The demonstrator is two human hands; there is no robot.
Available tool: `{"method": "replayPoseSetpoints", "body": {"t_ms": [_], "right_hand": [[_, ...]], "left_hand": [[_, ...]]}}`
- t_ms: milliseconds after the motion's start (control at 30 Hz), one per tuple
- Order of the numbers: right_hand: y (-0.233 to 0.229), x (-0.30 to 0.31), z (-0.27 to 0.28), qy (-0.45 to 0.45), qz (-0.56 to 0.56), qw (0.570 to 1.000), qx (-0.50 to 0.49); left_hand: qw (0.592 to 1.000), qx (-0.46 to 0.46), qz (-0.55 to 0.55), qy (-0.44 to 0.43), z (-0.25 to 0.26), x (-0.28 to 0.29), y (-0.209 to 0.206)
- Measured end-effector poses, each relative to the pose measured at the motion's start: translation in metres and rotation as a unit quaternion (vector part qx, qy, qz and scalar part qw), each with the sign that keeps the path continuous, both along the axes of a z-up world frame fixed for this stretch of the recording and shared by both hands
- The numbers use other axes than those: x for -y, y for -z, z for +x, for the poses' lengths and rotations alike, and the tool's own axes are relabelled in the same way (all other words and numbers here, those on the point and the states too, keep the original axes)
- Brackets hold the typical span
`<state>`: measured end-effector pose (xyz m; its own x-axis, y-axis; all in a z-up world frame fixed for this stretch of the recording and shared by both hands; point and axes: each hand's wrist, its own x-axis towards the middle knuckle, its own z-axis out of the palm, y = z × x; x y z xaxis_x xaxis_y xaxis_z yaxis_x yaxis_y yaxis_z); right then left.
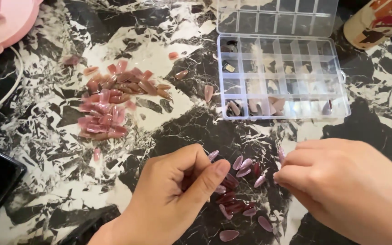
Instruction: Sorting artificial nails from a pile into a compartmentalized storage box
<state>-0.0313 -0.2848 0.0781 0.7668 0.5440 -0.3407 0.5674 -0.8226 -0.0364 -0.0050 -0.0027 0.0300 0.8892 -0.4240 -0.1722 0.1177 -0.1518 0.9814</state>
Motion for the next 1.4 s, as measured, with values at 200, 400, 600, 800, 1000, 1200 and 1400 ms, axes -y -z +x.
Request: {"method": "replayPoseSetpoints", "body": {"t_ms": [200, 400, 600, 800, 1000, 1200, 1400], "right_hand": [[-0.004, 0.003, 0.008, 0.000, 0.000, 0.999, -0.045], [-0.049, 0.018, 0.016, 0.014, 0.206, 0.977, 0.049], [-0.017, 0.006, 0.002, 0.002, 0.066, 0.998, 0.003], [-0.002, -0.019, 0.002, -0.056, 0.078, 0.989, -0.112], [-0.042, 0.041, -0.010, 0.030, 0.213, 0.970, 0.112], [-0.029, 0.041, -0.020, 0.250, 0.187, 0.944, 0.107], [-0.008, 0.038, -0.014, 0.260, 0.345, 0.900, 0.065]], "left_hand": [[1.000, -0.002, 0.005, 0.003, 0.000, -0.001, 0.000], [1.000, -0.012, -0.003, -0.004, -0.001, 0.000, 0.005], [1.000, -0.005, 0.007, -0.009, 0.000, 0.002, 0.006], [0.999, 0.036, 0.018, -0.013, -0.001, 0.001, 0.004], [1.000, -0.009, 0.006, -0.010, -0.001, 0.002, 0.006], [0.999, -0.030, 0.019, -0.019, -0.001, 0.002, 0.005], [0.996, 0.021, 0.046, -0.070, -0.005, 0.013, 0.004]]}}
